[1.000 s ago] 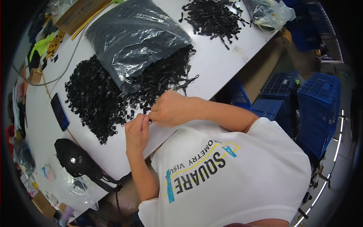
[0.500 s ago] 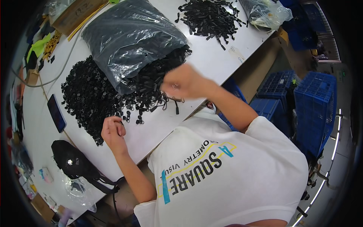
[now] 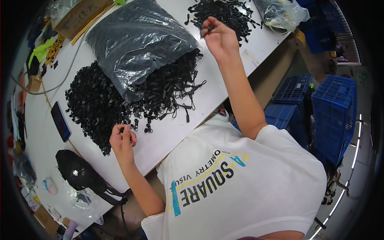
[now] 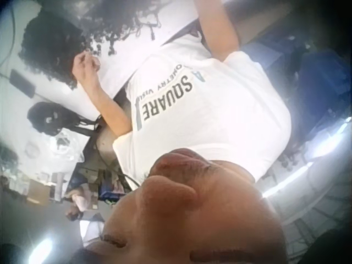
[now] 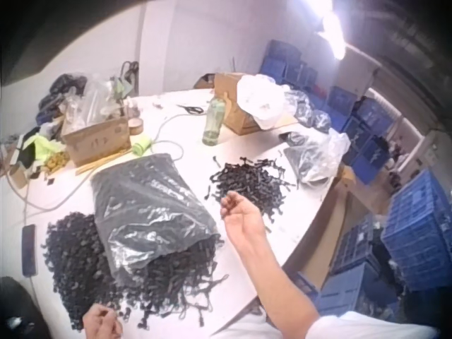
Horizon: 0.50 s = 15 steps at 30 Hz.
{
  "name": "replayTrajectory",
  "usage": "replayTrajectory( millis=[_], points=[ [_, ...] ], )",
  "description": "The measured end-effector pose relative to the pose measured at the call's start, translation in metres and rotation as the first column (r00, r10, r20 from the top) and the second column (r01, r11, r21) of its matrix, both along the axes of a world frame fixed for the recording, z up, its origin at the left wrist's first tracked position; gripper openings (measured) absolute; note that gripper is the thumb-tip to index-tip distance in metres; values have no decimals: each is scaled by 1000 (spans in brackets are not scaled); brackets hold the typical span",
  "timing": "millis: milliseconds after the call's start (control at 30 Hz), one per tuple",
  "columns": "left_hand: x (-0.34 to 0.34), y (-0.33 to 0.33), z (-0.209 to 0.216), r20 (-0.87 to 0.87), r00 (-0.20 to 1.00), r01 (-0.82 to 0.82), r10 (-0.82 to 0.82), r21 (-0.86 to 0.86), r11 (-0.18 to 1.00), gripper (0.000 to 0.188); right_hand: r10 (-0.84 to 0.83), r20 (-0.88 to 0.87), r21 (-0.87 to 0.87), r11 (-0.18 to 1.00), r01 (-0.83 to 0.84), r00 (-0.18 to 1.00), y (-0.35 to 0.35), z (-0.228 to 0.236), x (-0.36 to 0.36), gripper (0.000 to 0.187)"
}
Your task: The person sits at a white table in a workshop and repeatedly picks up small black plastic components and black cords. They insert the plastic pieces into the ends of the cords by hand, creating assembled units. The person works continuously, handling the items one at a time and placing the finished assemblies on the table.
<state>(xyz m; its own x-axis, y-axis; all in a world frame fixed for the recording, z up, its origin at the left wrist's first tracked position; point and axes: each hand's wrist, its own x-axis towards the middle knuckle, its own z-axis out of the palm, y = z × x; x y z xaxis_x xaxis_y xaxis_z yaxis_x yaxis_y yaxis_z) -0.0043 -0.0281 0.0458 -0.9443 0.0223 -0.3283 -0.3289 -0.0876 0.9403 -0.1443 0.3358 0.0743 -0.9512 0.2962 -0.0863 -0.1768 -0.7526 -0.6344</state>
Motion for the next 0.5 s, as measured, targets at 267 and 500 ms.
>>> replayTrajectory(
  millis=[267, 500],
  points=[
    [3, -5, 4, 23, 1000, 4, 2, -240, 971, 29, -38, -105, 37, 998, 42, 994, -31, 22, 4, 26],
    [7, -11, -4, -67, 991, 56, -117, -589, 806, 24, -61, 0, 29, 998, 61, 998, -58, 10, 16, 13]
  ],
)
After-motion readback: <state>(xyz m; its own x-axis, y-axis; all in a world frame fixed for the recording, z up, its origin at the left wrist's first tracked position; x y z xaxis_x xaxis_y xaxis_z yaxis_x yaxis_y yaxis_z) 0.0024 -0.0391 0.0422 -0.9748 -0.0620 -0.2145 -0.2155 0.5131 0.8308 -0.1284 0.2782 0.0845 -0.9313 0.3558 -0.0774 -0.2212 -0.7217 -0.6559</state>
